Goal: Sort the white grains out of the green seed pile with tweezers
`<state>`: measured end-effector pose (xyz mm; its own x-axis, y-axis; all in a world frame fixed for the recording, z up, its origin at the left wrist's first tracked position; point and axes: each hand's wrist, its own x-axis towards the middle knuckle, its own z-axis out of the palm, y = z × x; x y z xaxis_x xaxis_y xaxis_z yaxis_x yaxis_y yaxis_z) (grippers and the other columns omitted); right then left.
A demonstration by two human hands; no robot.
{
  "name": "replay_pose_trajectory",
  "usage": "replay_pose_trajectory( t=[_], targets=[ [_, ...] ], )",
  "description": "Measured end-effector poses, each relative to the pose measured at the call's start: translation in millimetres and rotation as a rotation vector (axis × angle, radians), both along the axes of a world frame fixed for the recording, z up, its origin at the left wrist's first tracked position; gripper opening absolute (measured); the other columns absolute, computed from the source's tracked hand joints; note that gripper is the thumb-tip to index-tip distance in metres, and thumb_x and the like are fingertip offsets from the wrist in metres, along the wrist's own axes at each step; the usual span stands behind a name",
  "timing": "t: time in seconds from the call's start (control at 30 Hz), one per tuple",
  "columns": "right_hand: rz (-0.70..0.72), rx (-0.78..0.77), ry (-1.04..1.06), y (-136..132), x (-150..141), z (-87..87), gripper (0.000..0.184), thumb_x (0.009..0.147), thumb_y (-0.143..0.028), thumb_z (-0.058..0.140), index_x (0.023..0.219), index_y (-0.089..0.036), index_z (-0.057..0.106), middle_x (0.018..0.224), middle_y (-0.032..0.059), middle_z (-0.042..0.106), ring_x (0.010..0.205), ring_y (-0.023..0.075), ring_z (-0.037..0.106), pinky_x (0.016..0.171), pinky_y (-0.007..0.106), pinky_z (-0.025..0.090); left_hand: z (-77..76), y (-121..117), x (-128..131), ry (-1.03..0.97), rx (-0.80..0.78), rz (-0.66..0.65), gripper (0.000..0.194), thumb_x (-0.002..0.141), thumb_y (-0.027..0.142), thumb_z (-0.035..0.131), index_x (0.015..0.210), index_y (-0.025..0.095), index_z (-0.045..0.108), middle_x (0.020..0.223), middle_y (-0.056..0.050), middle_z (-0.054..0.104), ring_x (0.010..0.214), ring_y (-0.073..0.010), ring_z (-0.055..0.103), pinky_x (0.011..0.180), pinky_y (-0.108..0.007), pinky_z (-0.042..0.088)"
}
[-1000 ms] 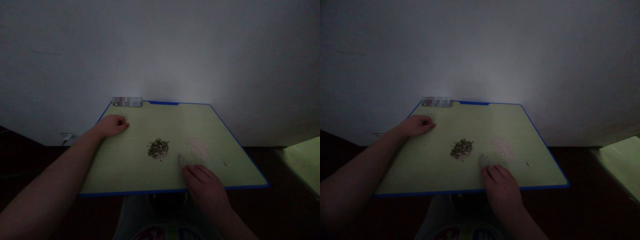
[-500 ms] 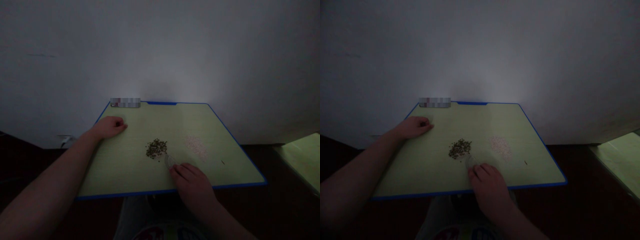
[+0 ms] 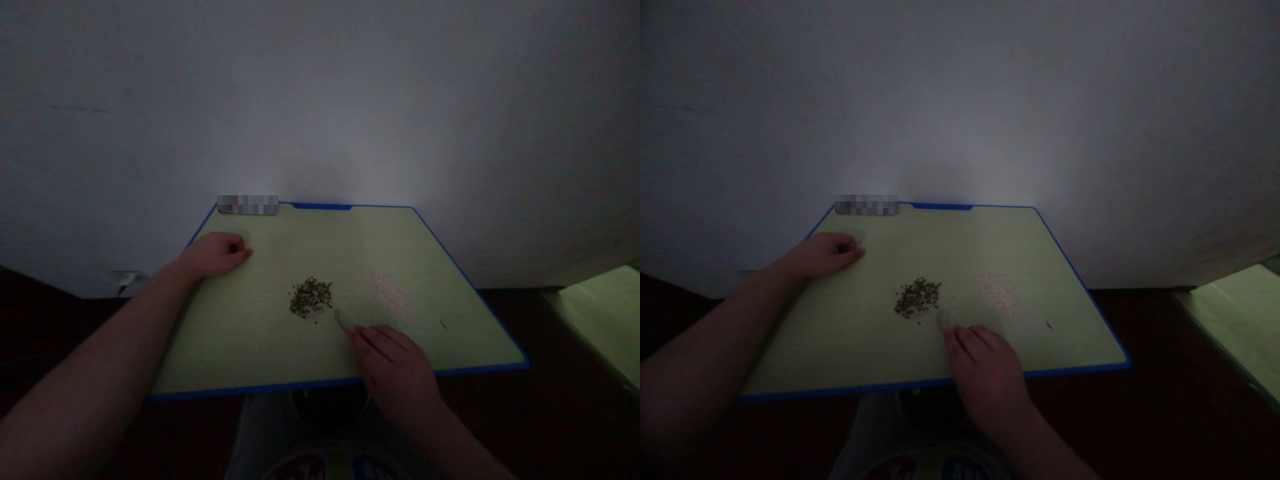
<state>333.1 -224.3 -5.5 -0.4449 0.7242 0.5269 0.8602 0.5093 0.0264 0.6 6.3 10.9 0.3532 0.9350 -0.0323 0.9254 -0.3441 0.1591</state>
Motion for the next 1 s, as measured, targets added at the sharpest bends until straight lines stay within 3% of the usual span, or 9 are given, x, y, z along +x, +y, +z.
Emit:
replay_pose_trajectory(
  t=[0.2,0.7,1.0],
  targets=[
    [-0.035,0.006,-0.033,11,-5,-2.2,0.031,0.079,-0.003,0.054,0.103,-0.011,0.072,0.094,0.0095,0.076,0.080,0.0225,0.068,0.072,0.033,0.058,0.6,0,0,-0.001,-0.001,-0.006,0.040,0.081,0.057,0.041,0.068,0.020,0.053,0.063,-0.003,0.057,0.061,-0.0159,0.050,0.059,-0.029,0.033],
    [-0.061,0.019,0.028,21,10,-8.2,0.026,0.086,-0.008,0.053,0.102,-0.010,0.073,0.091,0.0106,0.076,0.080,0.0235,0.067,0.074,0.036,0.058,-0.1,1,-1,-0.022,-0.004,-0.007,0.041,0.079,0.057,0.042,0.067,0.020,0.054,0.063,-0.003,0.057,0.060,-0.0162,0.049,0.059,-0.030,0.032],
    [0.006,0.009,0.182,30,18,-1.5,0.025,0.091,-0.012,0.050,0.100,-0.012,0.073,0.091,0.0091,0.076,0.079,0.0210,0.069,0.077,0.035,0.058,1.5,1,1,0.002,-0.008,0.004,0.040,0.079,0.056,0.042,0.068,0.020,0.055,0.064,-0.003,0.058,0.061,-0.0164,0.050,0.060,-0.030,0.033]
  ],
)
